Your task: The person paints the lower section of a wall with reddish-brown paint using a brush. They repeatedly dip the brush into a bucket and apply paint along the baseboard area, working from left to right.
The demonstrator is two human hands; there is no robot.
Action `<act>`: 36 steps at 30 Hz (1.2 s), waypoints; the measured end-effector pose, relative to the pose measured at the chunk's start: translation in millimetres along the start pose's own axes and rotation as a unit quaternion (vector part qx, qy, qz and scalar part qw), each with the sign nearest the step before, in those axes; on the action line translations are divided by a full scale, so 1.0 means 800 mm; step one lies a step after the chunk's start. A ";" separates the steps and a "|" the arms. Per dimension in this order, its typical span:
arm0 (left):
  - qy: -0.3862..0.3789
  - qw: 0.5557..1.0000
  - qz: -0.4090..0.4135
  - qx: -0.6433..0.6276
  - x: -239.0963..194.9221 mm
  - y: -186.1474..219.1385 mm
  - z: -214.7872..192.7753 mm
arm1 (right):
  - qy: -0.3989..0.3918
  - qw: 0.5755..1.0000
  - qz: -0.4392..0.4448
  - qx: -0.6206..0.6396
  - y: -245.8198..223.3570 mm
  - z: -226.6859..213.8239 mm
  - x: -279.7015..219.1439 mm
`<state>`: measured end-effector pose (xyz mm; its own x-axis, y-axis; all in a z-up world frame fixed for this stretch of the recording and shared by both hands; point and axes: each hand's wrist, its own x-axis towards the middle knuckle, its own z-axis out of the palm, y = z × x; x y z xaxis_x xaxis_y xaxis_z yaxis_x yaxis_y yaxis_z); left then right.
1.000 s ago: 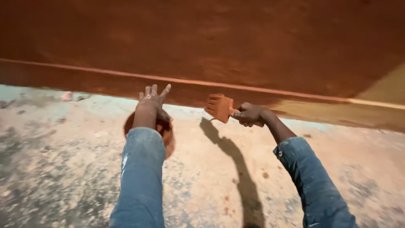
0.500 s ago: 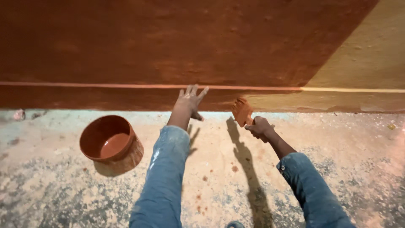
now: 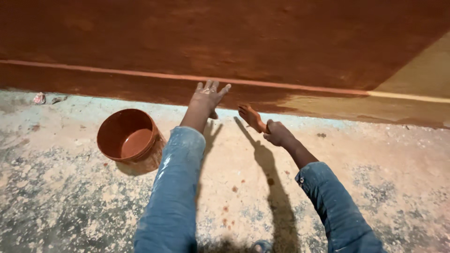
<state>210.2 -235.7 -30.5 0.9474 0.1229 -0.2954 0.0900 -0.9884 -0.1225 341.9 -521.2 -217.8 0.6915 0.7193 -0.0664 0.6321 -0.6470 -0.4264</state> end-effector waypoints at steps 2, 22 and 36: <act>-0.002 0.999 -0.028 -0.029 -0.001 -0.012 0.013 | 0.029 0.999 -0.033 -0.017 0.004 0.012 0.011; -0.076 0.992 0.040 -0.097 0.059 0.024 0.056 | 0.002 0.959 0.282 0.038 0.183 0.034 -0.063; 0.025 0.998 0.015 -0.047 0.040 -0.019 0.066 | -0.071 0.995 0.038 0.052 -0.041 0.125 0.075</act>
<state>223.1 -211.7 -88.2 0.9640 0.0905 -0.2501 0.0871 -0.9959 -0.0247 327.6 -431.7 -297.9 0.6747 0.7028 -0.2257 0.5348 -0.6762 -0.5067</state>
